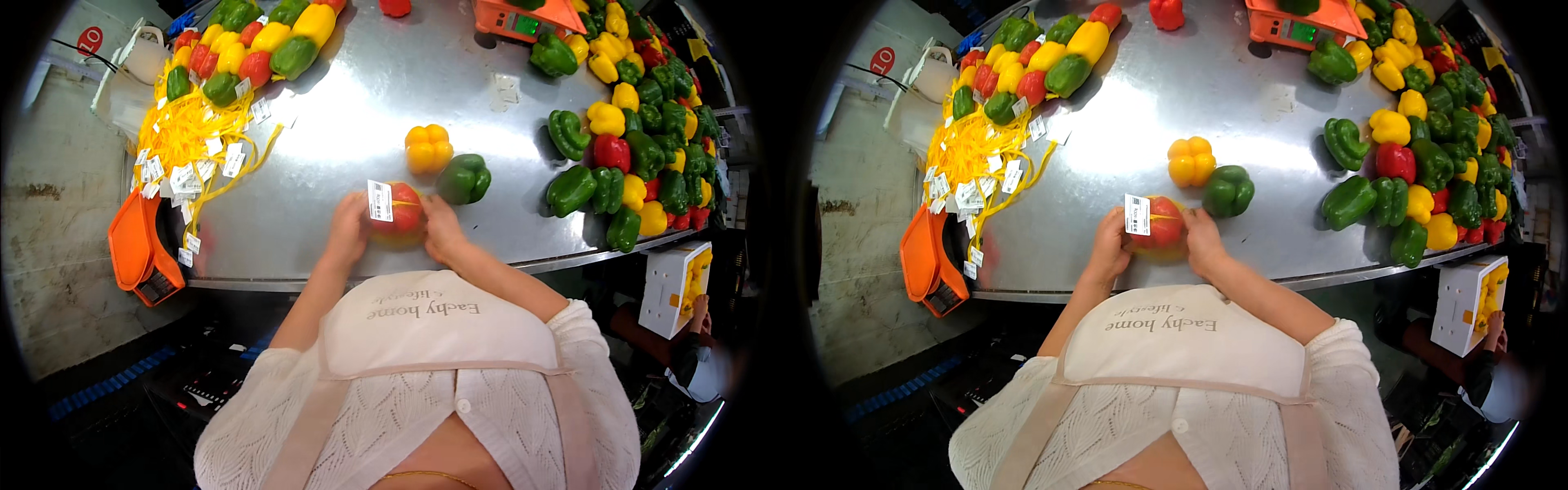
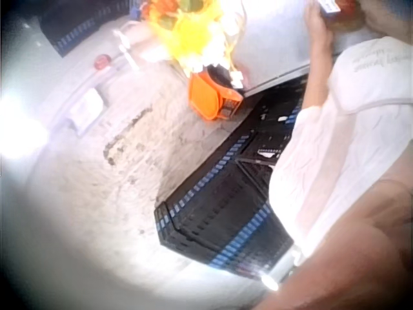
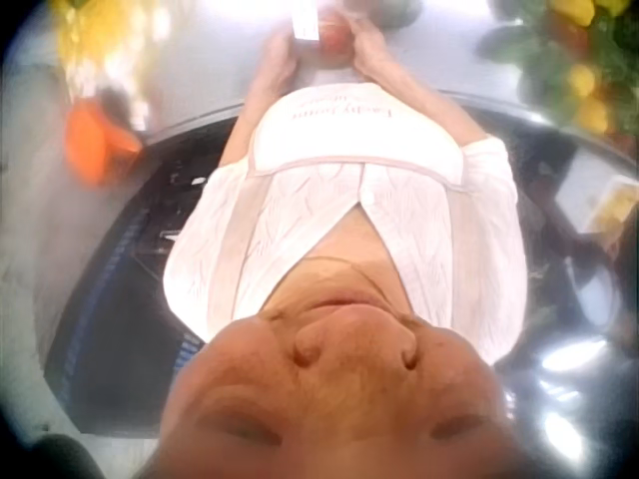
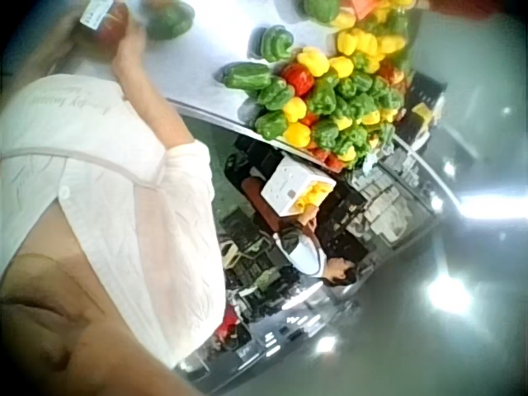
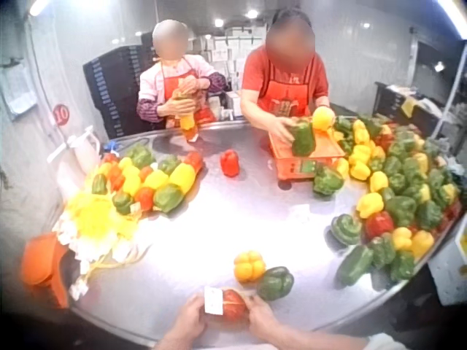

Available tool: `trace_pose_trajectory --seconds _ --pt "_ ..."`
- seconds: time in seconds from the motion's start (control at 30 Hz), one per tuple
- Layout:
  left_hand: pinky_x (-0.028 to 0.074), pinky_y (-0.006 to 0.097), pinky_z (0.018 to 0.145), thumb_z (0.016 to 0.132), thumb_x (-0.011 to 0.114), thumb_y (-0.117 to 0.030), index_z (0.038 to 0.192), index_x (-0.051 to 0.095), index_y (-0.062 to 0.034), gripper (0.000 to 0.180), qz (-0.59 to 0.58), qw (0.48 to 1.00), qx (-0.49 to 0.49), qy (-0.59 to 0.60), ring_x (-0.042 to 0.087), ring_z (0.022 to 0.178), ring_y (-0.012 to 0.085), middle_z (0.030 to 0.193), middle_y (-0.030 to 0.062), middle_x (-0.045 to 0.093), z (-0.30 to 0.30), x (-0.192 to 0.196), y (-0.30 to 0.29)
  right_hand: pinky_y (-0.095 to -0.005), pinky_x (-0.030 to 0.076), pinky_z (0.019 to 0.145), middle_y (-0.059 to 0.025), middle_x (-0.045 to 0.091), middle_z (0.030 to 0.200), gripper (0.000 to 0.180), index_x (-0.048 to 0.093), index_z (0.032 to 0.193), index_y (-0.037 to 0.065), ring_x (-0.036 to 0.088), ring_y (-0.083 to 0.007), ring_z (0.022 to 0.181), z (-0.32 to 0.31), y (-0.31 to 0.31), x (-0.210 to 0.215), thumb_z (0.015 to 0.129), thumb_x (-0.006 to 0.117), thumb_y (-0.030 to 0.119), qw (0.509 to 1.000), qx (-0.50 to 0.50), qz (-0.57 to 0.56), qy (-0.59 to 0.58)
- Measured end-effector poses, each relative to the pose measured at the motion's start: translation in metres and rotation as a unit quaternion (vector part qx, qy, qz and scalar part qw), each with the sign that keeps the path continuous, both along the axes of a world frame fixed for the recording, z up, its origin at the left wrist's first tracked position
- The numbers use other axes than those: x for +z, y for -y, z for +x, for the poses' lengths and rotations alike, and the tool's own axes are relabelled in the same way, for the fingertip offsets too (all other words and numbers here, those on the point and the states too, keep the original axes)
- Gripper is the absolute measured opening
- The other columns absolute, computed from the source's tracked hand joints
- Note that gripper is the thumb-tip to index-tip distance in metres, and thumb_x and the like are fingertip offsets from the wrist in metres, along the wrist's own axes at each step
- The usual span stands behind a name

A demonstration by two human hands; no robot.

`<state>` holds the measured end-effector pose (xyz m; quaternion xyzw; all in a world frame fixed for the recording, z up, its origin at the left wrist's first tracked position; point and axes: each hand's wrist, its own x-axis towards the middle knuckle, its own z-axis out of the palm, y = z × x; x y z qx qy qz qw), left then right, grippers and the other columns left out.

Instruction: The person assembles bundles of bell peppers by stacking green, yellow, and red peppers and securing them with yellow rubber bands. The person places the completed bundles into a black crate.

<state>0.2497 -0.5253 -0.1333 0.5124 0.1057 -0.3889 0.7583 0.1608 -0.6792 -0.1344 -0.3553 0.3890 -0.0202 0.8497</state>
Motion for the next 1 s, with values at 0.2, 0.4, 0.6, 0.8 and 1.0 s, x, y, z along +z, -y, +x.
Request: trace_pose_trajectory --seconds 0.2,0.4,0.6,0.8,1.0 --pt "0.057 0.032 0.083 0.101 0.048 -0.021 0.119 0.063 -0.0024 0.030 -0.066 0.990 0.018 0.125 0.067 0.101 0.0185 0.110 0.0087 0.068 0.036 0.064 0.025 -0.0329 0.053 0.077 -0.0063 0.057 0.111 0.020 0.049 0.109 0.007 0.060 -0.0167 0.097 0.013 0.017 0.071 0.103 0.049 0.026 0.994 -0.002 -0.061 0.088" --pt "0.039 0.024 0.052 0.095 0.063 -0.026 0.092 0.057 -0.0086 0.018 -0.079 0.992 -0.002 0.095 0.055 0.065 0.0112 0.081 0.0019 0.060 0.072 0.093 0.107 -0.0330 0.049 0.069 -0.0079 0.062 0.097 0.018 0.054 0.106 0.004 0.061 -0.0170 0.082 0.058 0.105 0.118 0.100 0.048 0.019 0.987 0.051 -0.130 0.082" --pt "0.051 0.033 0.067 0.100 0.057 -0.026 0.106 0.055 -0.0005 0.026 -0.051 0.998 0.019 0.035 0.065 0.092 0.0214 0.108 0.0120 0.062 0.064 0.069 0.116 -0.0253 0.033 0.050 -0.0029 0.052 0.074 0.016 0.054 0.088 0.003 0.041 -0.0095 0.056 0.075 0.134 0.110 0.097 0.043 0.010 0.987 0.143 -0.068 0.008" --pt "0.043 0.026 0.053 0.102 0.055 -0.025 0.096 0.056 -0.0077 0.018 -0.054 0.998 0.030 0.034 0.061 0.073 0.0130 0.093 0.0032 0.063 0.065 0.063 0.117 -0.0272 0.040 0.051 -0.0026 0.053 0.071 0.014 0.056 0.091 0.003 0.043 -0.0110 0.056 0.092 0.168 0.110 0.096 0.045 0.011 0.944 0.312 -0.099 -0.041" --pt "0.035 0.026 0.044 0.099 0.058 -0.025 0.082 0.054 -0.0140 0.020 -0.059 0.995 0.049 0.069 0.051 0.054 0.0102 0.071 -0.0006 0.055 0.064 0.060 0.113 -0.0396 0.056 0.060 -0.0128 0.066 0.086 0.018 0.062 0.100 0.001 0.065 -0.0255 0.068 0.094 0.160 0.070 0.094 0.055 0.016 0.959 0.281 -0.014 0.015"
